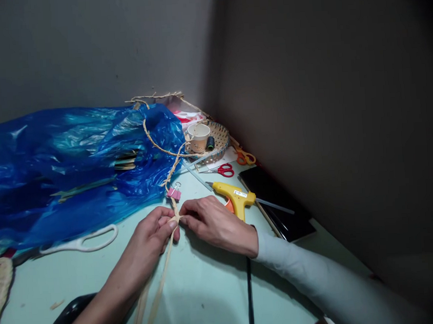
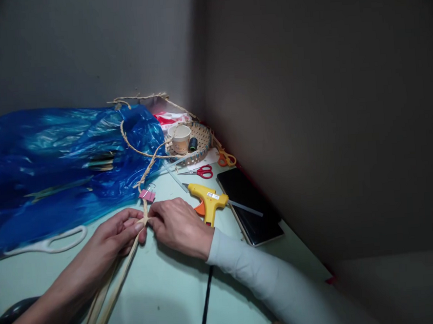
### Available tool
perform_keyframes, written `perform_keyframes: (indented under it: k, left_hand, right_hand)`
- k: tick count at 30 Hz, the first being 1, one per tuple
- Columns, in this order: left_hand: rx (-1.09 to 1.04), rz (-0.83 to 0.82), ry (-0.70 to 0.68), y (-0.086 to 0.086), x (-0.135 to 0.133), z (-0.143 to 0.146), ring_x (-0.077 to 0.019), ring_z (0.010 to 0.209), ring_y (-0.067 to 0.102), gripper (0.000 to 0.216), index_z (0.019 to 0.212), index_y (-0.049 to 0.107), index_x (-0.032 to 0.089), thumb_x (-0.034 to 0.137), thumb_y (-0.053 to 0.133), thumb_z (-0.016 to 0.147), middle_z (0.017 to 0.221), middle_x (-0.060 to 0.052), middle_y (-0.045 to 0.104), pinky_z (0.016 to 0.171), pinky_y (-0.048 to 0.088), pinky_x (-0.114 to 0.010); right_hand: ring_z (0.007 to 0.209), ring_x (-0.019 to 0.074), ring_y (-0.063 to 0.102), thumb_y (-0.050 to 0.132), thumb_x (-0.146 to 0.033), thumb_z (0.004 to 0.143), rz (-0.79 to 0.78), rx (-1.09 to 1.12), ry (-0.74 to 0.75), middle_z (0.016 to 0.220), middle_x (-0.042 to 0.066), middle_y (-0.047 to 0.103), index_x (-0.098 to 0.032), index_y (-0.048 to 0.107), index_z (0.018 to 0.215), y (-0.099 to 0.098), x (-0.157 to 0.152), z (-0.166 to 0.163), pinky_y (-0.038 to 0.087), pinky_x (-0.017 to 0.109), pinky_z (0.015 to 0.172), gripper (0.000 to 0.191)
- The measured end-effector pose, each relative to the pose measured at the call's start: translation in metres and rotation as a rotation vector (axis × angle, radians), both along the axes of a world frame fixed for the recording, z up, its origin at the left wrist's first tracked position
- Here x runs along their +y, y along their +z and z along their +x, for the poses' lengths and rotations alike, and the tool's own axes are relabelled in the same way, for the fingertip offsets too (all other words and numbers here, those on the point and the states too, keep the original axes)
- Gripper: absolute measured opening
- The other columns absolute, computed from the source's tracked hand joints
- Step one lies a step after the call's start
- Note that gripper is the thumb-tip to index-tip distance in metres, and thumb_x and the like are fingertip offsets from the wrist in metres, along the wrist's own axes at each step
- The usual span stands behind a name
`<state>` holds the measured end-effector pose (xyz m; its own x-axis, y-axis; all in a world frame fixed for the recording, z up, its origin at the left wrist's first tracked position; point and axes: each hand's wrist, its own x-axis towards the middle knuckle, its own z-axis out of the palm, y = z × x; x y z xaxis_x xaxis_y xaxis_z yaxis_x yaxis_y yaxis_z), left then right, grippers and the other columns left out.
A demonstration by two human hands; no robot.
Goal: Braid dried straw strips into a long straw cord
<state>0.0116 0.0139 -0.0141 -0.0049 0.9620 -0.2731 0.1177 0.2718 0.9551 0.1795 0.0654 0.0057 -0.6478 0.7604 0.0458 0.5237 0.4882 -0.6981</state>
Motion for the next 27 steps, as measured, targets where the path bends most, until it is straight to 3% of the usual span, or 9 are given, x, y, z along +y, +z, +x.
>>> perform_keyframes:
  k: [5,10,17,22,25,27]
  left_hand:
    - [0.038,0.032,-0.007,0.001,0.001,0.003,-0.0138,0.061,0.047,0.017,0.082,0.053,0.022,0.037,0.060,0.083,0.063,0.005,0.057,0.059,0.033,-0.025]
    - [0.122,0.067,0.030,0.004,-0.004,0.009,-0.0164,0.069,0.053,0.014,0.088,0.049,0.025,0.036,0.056,0.086,0.069,0.005,0.061,0.067,0.038,-0.027]
    - [0.206,0.098,0.019,0.001,-0.004,0.000,-0.0160,0.056,0.048,0.018,0.087,0.058,0.025,0.042,0.059,0.085,0.066,0.003,0.062,0.054,0.031,-0.026]
    - [0.591,0.153,0.037,0.013,-0.007,-0.004,-0.0243,0.074,0.061,0.032,0.065,0.065,0.025,0.046,0.054,0.085,0.072,-0.003,0.072,0.067,0.037,-0.030]
    - [0.754,0.207,0.074,0.017,-0.013,0.005,-0.0226,0.063,0.062,0.030,0.068,0.067,0.025,0.043,0.051,0.086,0.066,-0.002,0.072,0.061,0.037,-0.030]
    - [0.898,0.386,0.078,0.017,-0.018,0.013,-0.0215,0.057,0.062,0.026,0.072,0.067,0.023,0.036,0.050,0.087,0.064,-0.002,0.071,0.058,0.037,-0.029]
  right_hand:
    - [0.069,0.0141,0.055,0.045,-0.024,0.096,-0.027,-0.057,-0.015,0.079,0.004,0.066,-0.016,0.060,0.088,0.000,-0.006,-0.001,0.030,0.024,0.060,0.019]
    - [0.073,0.0136,0.058,0.042,-0.027,0.098,-0.148,0.080,0.013,0.081,0.002,0.069,-0.017,0.059,0.083,-0.001,-0.005,-0.002,0.036,0.024,0.067,0.024]
    - [0.069,0.0122,0.058,0.050,-0.020,0.093,-0.168,0.179,-0.028,0.073,-0.001,0.070,-0.017,0.061,0.080,-0.003,-0.002,-0.005,0.036,0.024,0.068,0.018]
    - [0.062,0.0118,0.050,0.054,-0.023,0.089,-0.019,0.090,-0.134,0.069,-0.002,0.063,-0.017,0.064,0.080,-0.004,-0.004,-0.003,0.027,0.024,0.058,0.014]
    - [0.059,0.0111,0.046,0.053,-0.021,0.088,0.024,0.096,-0.151,0.066,-0.002,0.061,-0.018,0.064,0.078,-0.006,-0.007,-0.004,0.025,0.024,0.058,0.016]
    - [0.058,0.0108,0.045,0.052,-0.020,0.087,0.025,0.121,-0.160,0.064,-0.002,0.060,-0.018,0.065,0.077,-0.007,-0.009,-0.006,0.026,0.024,0.058,0.016]
